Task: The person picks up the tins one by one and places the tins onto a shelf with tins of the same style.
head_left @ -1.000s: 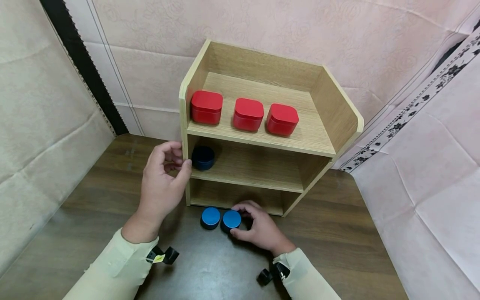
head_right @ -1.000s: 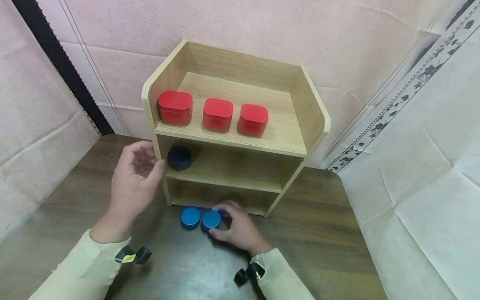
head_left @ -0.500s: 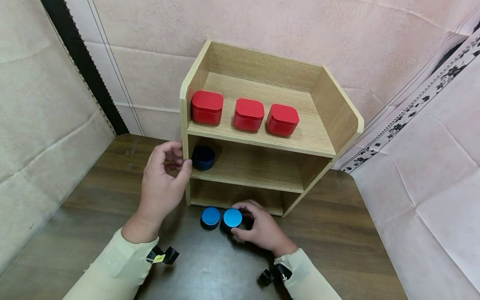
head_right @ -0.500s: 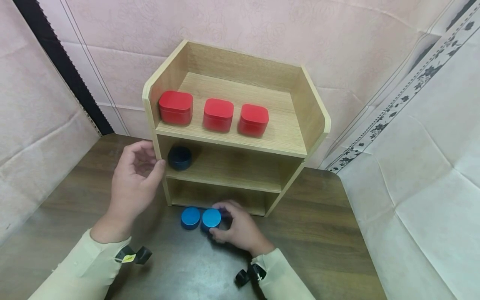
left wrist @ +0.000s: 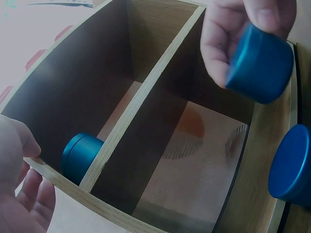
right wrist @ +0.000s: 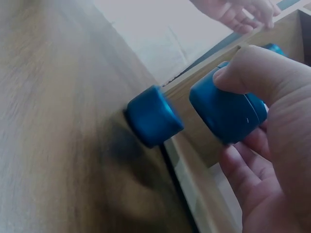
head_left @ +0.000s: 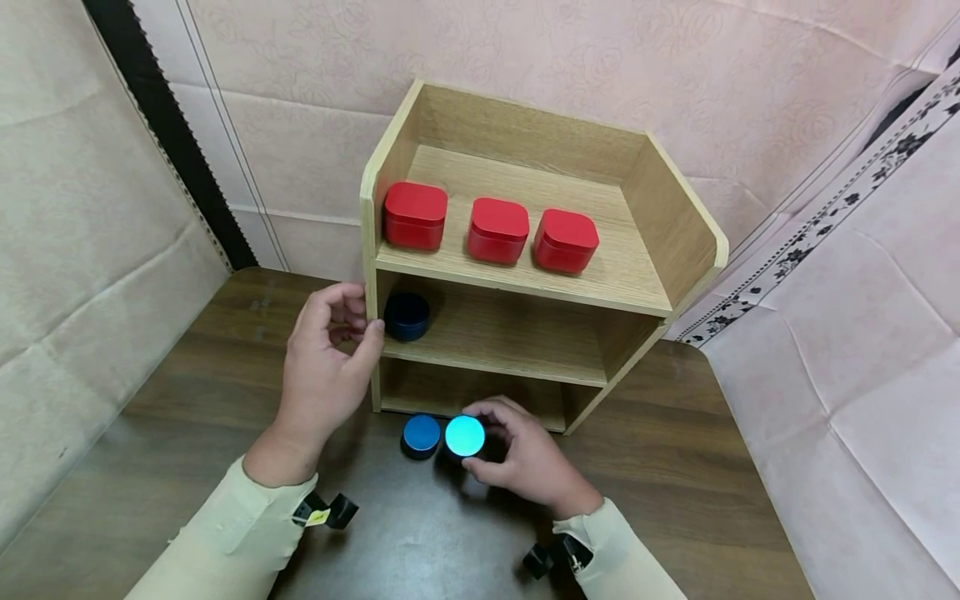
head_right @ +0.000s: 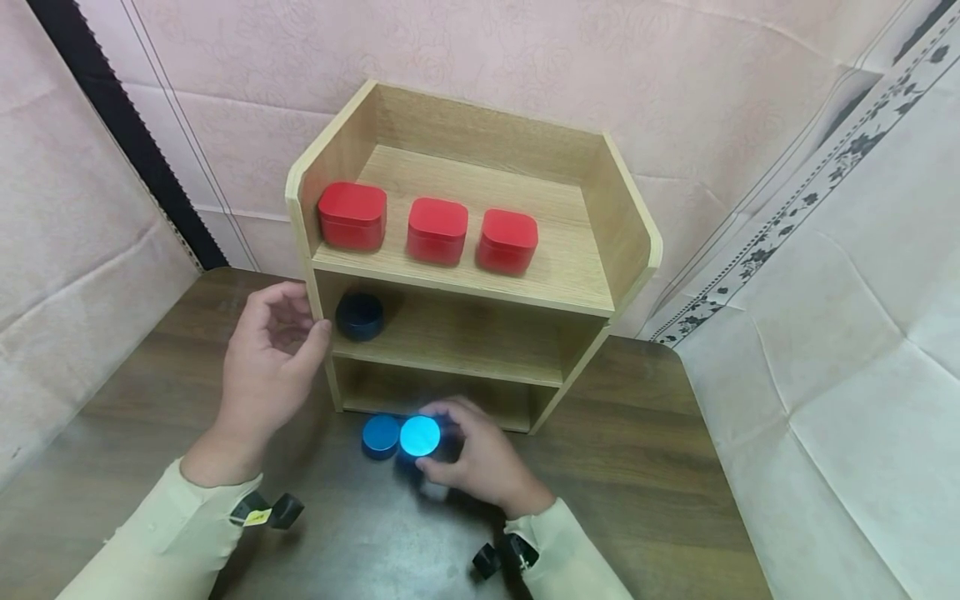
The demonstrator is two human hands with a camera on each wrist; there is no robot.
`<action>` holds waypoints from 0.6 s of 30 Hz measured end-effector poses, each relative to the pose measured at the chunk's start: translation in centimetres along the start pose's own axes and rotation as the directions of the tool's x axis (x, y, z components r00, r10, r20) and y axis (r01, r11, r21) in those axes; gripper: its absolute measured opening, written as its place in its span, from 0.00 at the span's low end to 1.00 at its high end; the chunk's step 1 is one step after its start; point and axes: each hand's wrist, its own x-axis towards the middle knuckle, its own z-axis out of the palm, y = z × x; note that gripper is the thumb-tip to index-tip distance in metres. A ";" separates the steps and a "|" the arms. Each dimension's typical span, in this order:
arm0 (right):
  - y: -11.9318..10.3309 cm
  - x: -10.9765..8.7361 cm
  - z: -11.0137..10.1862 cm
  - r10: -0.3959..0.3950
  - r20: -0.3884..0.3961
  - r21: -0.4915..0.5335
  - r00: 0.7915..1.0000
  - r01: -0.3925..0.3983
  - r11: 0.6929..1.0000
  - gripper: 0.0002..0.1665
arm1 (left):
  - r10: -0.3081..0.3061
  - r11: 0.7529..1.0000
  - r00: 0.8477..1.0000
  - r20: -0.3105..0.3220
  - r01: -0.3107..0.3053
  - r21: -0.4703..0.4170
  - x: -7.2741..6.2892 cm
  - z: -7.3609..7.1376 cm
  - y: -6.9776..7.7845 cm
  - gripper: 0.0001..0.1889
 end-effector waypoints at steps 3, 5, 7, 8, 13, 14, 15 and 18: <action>-0.7 -0.1 -0.2 -0.021 0.001 0.009 1.000 0.021 1.000 0.38 | 0.000 1.000 1.000 0.000 0.000 0.000 0.0 0.0 0.0 0.23; -1.3 -0.1 -0.4 -0.026 0.003 0.020 1.000 0.026 0.999 0.38 | 0.001 1.000 1.000 0.001 -0.001 0.000 0.0 0.1 0.0 0.23; -2.0 -0.2 -0.7 -0.034 0.001 0.030 0.999 0.034 0.999 0.37 | 0.002 1.000 1.000 0.001 -0.002 0.000 0.0 0.1 0.0 0.23; -2.4 -0.2 -0.8 -0.037 -0.001 0.033 0.999 0.037 0.999 0.37 | 0.003 1.000 1.000 0.001 -0.003 -0.001 0.0 0.1 0.0 0.23; -4.5 -0.1 -1.7 -0.063 -0.012 0.018 0.998 0.063 0.998 0.37 | 0.008 1.000 1.000 -0.003 -0.008 0.001 0.0 0.1 0.0 0.23; -4.9 -0.1 -1.9 -0.066 -0.013 0.016 0.998 0.066 0.998 0.37 | 0.008 1.000 1.000 -0.004 -0.008 0.001 0.0 0.1 0.0 0.23; -5.2 -0.1 -2.1 -0.067 -0.014 0.017 0.998 0.067 0.998 0.37 | 0.009 1.000 1.000 -0.005 -0.009 0.001 0.0 0.1 0.0 0.23; -6.0 0.0 -2.7 -0.068 -0.005 0.032 0.998 0.069 0.997 0.36 | 0.009 1.000 1.000 -0.006 -0.009 -0.001 0.0 0.1 0.0 0.23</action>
